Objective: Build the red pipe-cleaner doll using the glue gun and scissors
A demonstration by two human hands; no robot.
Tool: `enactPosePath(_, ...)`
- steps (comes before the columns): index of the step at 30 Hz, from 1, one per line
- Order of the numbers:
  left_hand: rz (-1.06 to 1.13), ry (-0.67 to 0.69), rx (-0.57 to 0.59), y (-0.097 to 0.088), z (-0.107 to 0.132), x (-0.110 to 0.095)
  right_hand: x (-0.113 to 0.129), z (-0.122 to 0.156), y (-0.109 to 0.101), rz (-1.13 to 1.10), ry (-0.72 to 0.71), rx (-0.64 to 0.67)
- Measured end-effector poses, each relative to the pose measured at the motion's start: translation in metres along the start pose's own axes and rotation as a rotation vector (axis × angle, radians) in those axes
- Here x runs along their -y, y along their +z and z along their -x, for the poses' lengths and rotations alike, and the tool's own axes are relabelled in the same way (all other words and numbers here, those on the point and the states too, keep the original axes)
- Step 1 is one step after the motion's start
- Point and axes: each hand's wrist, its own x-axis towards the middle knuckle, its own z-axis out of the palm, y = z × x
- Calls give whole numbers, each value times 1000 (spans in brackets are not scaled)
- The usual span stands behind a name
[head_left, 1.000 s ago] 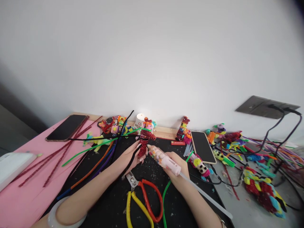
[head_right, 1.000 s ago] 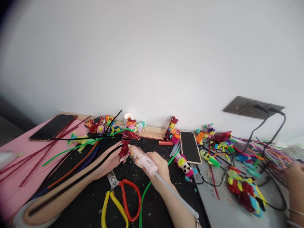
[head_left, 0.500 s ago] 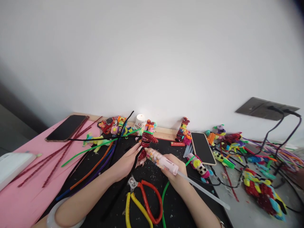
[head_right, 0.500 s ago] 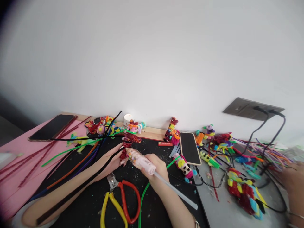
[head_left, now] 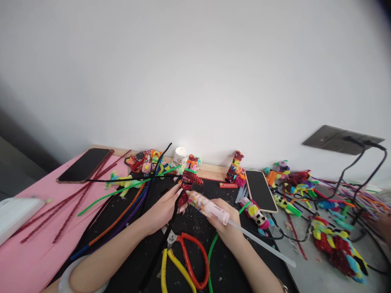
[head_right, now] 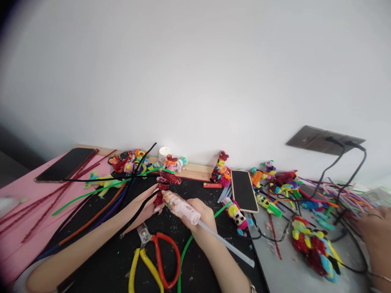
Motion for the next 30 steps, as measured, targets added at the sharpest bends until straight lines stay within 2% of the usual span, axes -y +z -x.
enactPosePath(5,8,-9,-4,9,4,-10,-1,0,-1,-42,55,25)
enactPosePath(10,9,8,-31,17,7,-18,-3,0,0,-40,40,0)
enactPosePath(13,-10,11,-30,16,6,-17,-4,0,0,-17,45,-8)
enactPosePath(20,-48,102,-30,-1,-5,-2,-8,2,2,82,48,5)
enactPosePath(24,-64,127,-55,7,-2,-13,-7,2,0,113,81,-33)
enactPosePath(27,-67,110,-101,19,4,-26,-8,-1,-2,250,140,-80)
enactPosePath(30,-48,111,-120,22,6,-30,-12,-3,-2,464,176,-85)
